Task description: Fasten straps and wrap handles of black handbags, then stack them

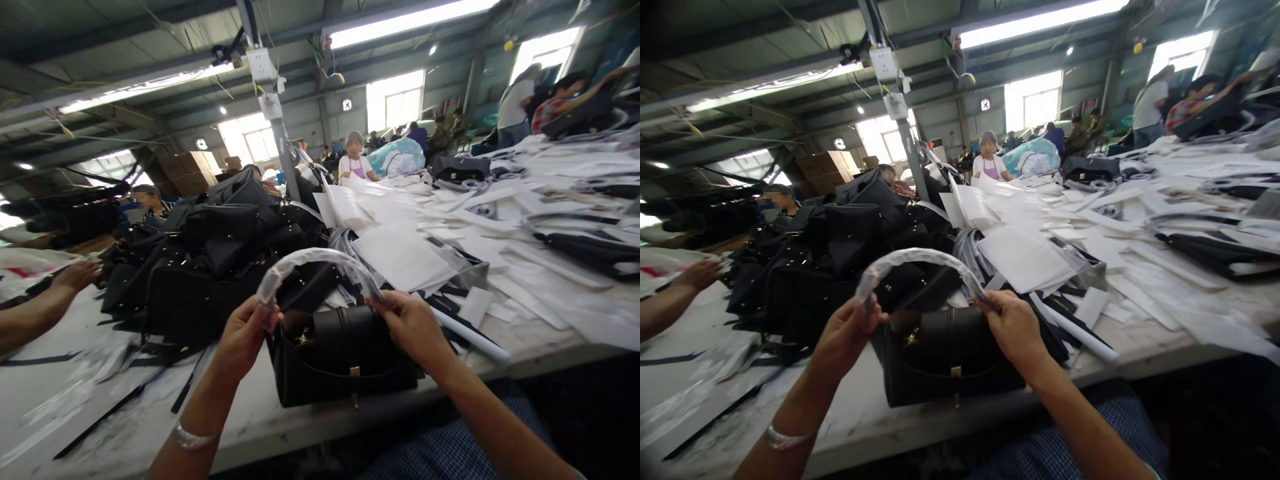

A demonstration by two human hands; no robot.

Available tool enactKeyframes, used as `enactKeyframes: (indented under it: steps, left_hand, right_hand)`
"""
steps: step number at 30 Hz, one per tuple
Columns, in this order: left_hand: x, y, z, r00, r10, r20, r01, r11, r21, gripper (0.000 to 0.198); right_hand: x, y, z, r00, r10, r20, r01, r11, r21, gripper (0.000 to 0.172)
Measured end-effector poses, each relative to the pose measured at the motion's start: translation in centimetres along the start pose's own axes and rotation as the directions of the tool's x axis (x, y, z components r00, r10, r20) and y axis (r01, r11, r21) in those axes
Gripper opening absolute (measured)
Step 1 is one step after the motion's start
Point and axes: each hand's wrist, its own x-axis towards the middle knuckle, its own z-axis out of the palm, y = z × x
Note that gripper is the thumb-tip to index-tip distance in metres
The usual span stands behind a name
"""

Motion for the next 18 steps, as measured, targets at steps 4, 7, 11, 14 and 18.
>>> enactKeyframes:
  steps: [4,7,11,14,18]
  left_hand:
    - [-1.7,4.1,4.0,0.951,0.244,-0.192,-0.292,0.912,-0.287,0.032]
    - [-4.1,5.9,7.8,0.930,0.256,-0.264,-0.346,0.855,-0.387,0.028]
    - [-6.1,3.9,11.0,0.898,0.339,-0.280,-0.403,0.889,-0.218,0.014]
    - [-6.3,0.6,11.7,0.945,0.251,-0.209,-0.281,0.951,-0.131,0.009]
    - [-6.0,-2.6,13.4,1.000,-0.031,0.004,0.031,0.977,-0.211,0.013]
  right_hand:
    - [5.5,-2.4,-0.2,0.957,-0.243,-0.156,0.254,0.966,0.051,0.022]
    - [9.7,-5.4,-0.1,0.919,-0.352,-0.180,0.365,0.930,0.041,0.031]
    - [10.3,-7.2,-0.7,0.923,-0.358,-0.141,0.358,0.934,-0.028,0.056]
    - [5.8,-4.1,-1.9,0.978,-0.197,-0.072,0.201,0.978,0.056,0.050]
    - [-4.9,2.9,-3.0,0.985,0.103,0.139,-0.122,0.984,0.133,0.059]
